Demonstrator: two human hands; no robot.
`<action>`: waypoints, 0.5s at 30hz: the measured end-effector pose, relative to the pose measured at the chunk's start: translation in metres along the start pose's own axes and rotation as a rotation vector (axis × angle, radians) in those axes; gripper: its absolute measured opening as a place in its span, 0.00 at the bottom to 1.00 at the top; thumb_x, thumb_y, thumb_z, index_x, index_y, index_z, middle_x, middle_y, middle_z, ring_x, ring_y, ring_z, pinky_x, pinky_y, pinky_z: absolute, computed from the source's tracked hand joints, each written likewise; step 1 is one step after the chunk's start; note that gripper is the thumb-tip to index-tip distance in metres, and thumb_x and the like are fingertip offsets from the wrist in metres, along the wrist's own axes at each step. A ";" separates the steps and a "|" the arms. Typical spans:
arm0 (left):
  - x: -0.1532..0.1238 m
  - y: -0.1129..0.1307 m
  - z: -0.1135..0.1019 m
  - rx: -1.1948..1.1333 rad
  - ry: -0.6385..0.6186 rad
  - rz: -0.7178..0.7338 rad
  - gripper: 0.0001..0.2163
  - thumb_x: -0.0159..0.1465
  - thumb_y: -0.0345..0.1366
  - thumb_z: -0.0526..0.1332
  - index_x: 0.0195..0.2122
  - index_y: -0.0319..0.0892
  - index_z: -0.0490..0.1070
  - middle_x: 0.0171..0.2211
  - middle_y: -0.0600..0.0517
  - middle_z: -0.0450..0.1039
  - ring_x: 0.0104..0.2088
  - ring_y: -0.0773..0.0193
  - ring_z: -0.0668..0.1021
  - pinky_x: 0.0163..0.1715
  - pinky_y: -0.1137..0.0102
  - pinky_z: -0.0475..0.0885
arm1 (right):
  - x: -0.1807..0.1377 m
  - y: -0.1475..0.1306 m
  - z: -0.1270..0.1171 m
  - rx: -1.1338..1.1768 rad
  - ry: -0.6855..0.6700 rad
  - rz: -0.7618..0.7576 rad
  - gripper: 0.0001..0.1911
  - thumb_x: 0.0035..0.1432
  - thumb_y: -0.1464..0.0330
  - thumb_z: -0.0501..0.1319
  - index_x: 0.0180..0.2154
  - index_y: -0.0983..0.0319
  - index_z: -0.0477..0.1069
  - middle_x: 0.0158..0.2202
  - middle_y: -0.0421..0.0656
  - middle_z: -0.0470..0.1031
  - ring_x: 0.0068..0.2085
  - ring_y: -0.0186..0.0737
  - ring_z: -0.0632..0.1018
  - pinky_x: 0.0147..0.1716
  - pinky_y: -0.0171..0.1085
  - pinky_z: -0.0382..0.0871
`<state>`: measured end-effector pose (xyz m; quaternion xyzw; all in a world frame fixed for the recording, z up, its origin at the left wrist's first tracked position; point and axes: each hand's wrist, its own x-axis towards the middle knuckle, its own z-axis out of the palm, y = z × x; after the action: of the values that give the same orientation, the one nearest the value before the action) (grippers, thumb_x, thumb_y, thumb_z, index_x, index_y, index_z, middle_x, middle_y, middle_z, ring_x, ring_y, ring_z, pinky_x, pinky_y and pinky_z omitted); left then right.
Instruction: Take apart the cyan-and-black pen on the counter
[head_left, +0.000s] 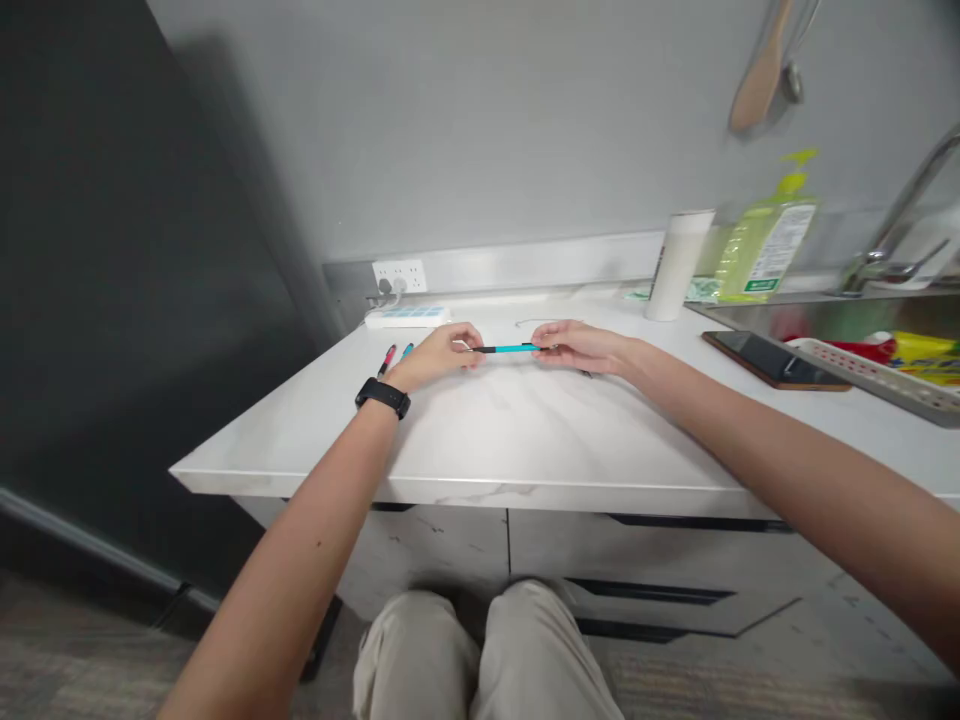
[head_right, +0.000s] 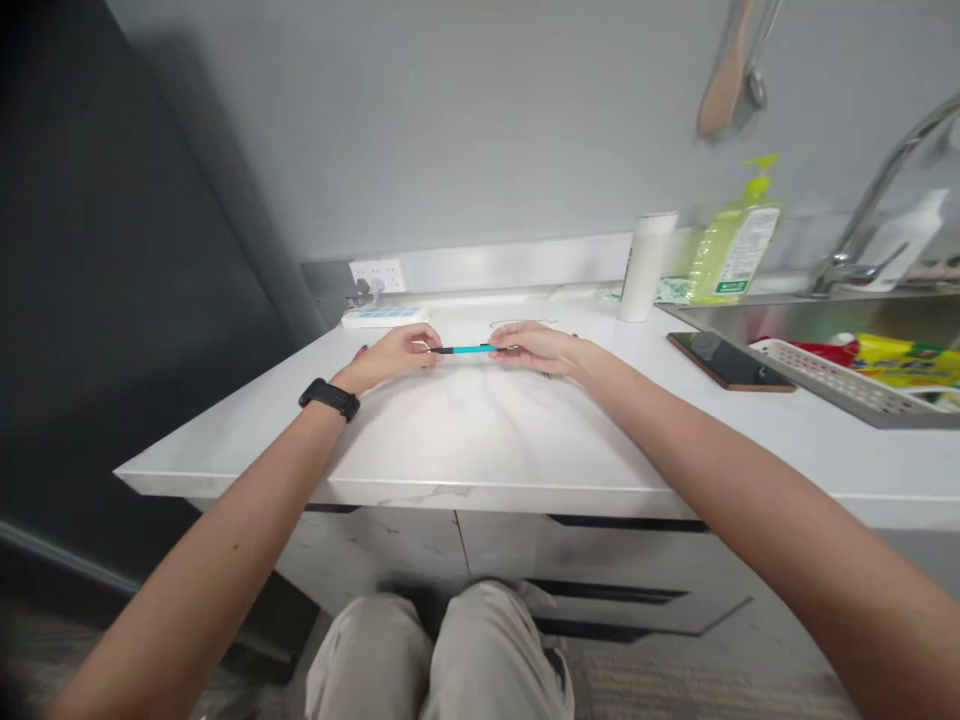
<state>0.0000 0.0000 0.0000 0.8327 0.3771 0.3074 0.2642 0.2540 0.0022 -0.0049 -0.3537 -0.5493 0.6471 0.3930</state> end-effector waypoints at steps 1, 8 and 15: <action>0.001 -0.002 0.001 0.088 0.035 0.039 0.07 0.55 0.36 0.61 0.34 0.40 0.66 0.31 0.53 0.71 0.31 0.67 0.74 0.35 0.70 0.68 | 0.000 0.000 0.001 -0.006 -0.010 0.002 0.07 0.54 0.82 0.60 0.28 0.67 0.71 0.29 0.42 0.73 0.29 0.28 0.78 0.34 0.26 0.76; 0.004 0.013 0.009 0.839 0.070 0.268 0.06 0.62 0.31 0.53 0.38 0.40 0.68 0.37 0.47 0.71 0.38 0.60 0.73 0.41 0.66 0.64 | 0.002 0.006 0.001 -0.046 0.020 0.035 0.07 0.53 0.82 0.61 0.32 0.66 0.71 0.31 0.43 0.73 0.31 0.30 0.78 0.36 0.28 0.78; 0.005 0.022 0.022 1.133 0.037 0.333 0.08 0.62 0.27 0.52 0.40 0.37 0.66 0.40 0.43 0.71 0.40 0.56 0.74 0.41 0.63 0.62 | 0.006 0.008 0.002 -0.064 0.044 0.010 0.07 0.53 0.82 0.60 0.32 0.66 0.71 0.35 0.43 0.72 0.32 0.30 0.77 0.37 0.30 0.78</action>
<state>0.0282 -0.0130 0.0019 0.8866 0.3513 0.1100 -0.2801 0.2484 0.0059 -0.0130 -0.3829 -0.5590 0.6232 0.3905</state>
